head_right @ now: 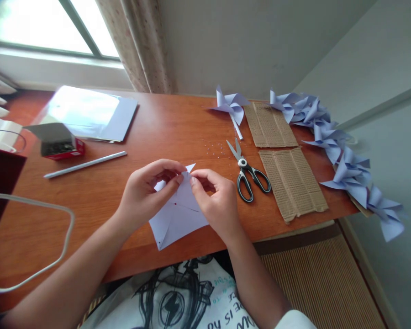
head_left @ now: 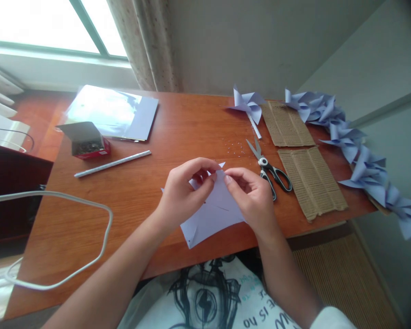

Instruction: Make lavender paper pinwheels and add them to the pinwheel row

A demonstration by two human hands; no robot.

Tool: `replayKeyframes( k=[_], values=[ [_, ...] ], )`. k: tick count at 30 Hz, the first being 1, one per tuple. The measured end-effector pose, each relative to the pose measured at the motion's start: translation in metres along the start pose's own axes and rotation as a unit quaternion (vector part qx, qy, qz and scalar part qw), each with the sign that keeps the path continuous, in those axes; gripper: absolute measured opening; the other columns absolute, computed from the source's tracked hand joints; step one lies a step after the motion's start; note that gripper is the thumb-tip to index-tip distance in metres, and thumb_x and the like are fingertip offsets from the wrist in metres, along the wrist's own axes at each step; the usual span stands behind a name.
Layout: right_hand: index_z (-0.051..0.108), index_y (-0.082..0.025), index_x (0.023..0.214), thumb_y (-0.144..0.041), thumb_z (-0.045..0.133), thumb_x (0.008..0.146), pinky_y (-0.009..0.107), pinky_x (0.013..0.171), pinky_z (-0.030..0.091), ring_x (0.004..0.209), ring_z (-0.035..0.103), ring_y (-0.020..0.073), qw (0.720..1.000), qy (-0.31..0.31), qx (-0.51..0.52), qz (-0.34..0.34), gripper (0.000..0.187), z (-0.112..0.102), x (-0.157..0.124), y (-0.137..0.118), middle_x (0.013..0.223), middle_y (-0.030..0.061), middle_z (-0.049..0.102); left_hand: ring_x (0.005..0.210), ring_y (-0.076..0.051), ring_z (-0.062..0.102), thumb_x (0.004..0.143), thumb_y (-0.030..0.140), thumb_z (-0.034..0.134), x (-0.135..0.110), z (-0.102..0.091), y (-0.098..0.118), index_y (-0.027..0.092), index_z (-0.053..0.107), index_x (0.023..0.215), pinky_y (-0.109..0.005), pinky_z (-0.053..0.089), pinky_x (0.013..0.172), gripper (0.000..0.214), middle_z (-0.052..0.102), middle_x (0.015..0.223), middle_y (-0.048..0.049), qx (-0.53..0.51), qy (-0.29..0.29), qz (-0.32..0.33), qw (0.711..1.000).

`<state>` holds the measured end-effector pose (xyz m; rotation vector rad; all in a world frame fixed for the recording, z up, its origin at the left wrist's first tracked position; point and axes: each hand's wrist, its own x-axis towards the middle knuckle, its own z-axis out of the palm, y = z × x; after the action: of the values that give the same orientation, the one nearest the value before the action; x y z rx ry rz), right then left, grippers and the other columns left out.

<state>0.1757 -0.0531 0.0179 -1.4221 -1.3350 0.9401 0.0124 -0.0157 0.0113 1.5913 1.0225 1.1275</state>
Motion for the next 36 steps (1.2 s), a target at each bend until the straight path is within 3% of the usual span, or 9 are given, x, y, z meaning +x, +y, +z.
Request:
replayKeyframes(
  k=[6,15,24,32,36],
  values=[
    [0.073,-0.024,0.095,-0.028,0.066,0.093,0.03,0.073,0.056,0.079,0.071,0.0176,0.999,-0.027,0.021,0.009,0.009,-0.003,-0.001,0.003,0.088,0.0013,0.076,0.073,-0.015,0.064,0.087,0.02,0.069,0.001,0.0,0.003,0.016,0.071,0.09,-0.026,0.051,0.066,0.006,0.071,0.083,-0.0046,-0.024,0.0,-0.028,0.999],
    [0.072,-0.023,0.092,-0.027,0.067,0.092,0.03,0.077,0.057,0.084,0.07,0.0178,0.998,-0.052,-0.007,-0.015,0.007,-0.004,0.004,0.0,0.09,0.0018,0.074,0.066,-0.011,0.054,0.085,0.029,0.075,0.004,-0.002,0.008,0.015,0.071,0.082,-0.022,0.041,0.056,0.015,0.066,0.075,-0.0015,-0.119,-0.009,-0.122,0.985],
    [0.068,-0.022,0.085,-0.026,0.066,0.091,0.028,0.07,0.054,0.076,0.066,0.0159,0.998,-0.052,0.037,-0.006,0.008,0.0,0.01,-0.002,0.082,0.0002,0.069,0.065,-0.01,0.053,0.083,0.029,0.077,0.008,-0.004,0.011,0.015,0.07,0.08,-0.021,0.041,0.059,0.015,0.064,0.073,0.0002,-0.146,-0.002,-0.137,0.98],
    [0.068,-0.022,0.084,-0.024,0.066,0.091,0.029,0.071,0.053,0.076,0.065,0.0153,0.998,-0.045,0.04,-0.006,0.007,0.003,0.011,-0.002,0.082,0.0004,0.069,0.066,-0.013,0.056,0.085,0.031,0.072,0.005,-0.003,0.006,0.016,0.068,0.083,-0.024,0.042,0.058,0.016,0.065,0.074,-0.0015,-0.101,-0.016,-0.128,0.987],
    [0.068,-0.023,0.082,-0.024,0.066,0.09,0.026,0.065,0.05,0.07,0.061,0.013,0.998,-0.009,0.065,-0.011,0.008,0.002,0.013,-0.005,0.078,-0.0016,0.067,0.085,-0.018,0.065,0.09,0.03,0.066,0.006,-0.009,0.0,0.018,0.069,0.095,-0.03,0.05,0.076,0.014,0.072,0.093,-0.0049,0.039,0.023,-0.06,0.997]
  ],
)
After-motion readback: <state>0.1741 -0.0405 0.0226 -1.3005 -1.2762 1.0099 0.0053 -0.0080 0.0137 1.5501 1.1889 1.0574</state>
